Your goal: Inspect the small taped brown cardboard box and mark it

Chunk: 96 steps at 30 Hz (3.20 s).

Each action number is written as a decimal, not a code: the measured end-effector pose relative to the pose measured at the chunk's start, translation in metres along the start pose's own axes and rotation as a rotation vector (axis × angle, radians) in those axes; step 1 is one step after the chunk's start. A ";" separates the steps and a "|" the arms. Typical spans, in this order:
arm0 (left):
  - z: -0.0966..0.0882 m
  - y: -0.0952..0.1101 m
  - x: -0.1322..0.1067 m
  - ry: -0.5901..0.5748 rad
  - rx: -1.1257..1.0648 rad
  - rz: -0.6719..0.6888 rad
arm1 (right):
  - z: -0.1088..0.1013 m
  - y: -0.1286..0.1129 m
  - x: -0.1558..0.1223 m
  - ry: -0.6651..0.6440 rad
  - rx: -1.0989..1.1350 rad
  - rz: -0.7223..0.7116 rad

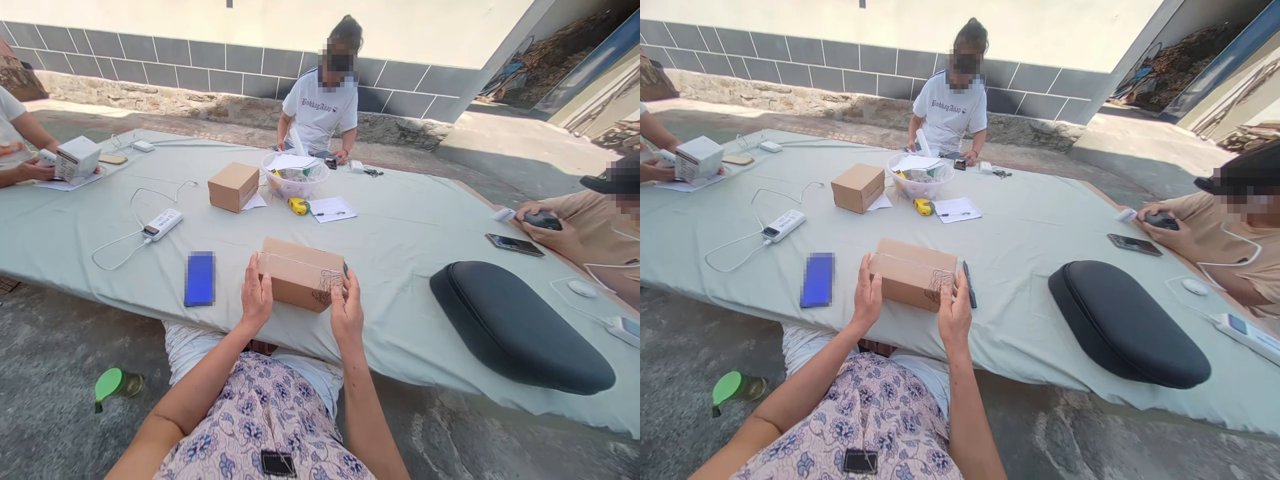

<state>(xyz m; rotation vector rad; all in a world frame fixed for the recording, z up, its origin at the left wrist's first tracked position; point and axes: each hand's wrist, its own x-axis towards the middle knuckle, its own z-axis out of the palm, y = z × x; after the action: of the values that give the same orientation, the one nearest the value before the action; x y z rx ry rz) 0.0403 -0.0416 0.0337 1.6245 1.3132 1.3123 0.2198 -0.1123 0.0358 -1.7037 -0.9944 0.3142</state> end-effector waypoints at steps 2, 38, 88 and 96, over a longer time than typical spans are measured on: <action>0.000 -0.001 0.001 0.001 -0.013 -0.010 | 0.002 0.000 0.000 0.014 0.017 -0.008; -0.008 -0.058 0.000 -0.120 0.086 -0.090 | 0.013 0.048 -0.004 -0.100 -0.108 0.008; -0.011 -0.055 -0.001 -0.034 0.022 -0.071 | 0.019 0.054 -0.008 0.053 0.078 0.019; -0.014 -0.056 0.001 -0.078 0.084 -0.080 | 0.020 0.067 -0.010 -0.019 -0.065 0.016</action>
<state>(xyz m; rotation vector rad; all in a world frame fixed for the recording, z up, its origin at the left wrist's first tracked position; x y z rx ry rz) 0.0103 -0.0264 -0.0138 1.6455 1.3878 1.1488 0.2311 -0.1104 -0.0336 -1.7712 -1.0150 0.3127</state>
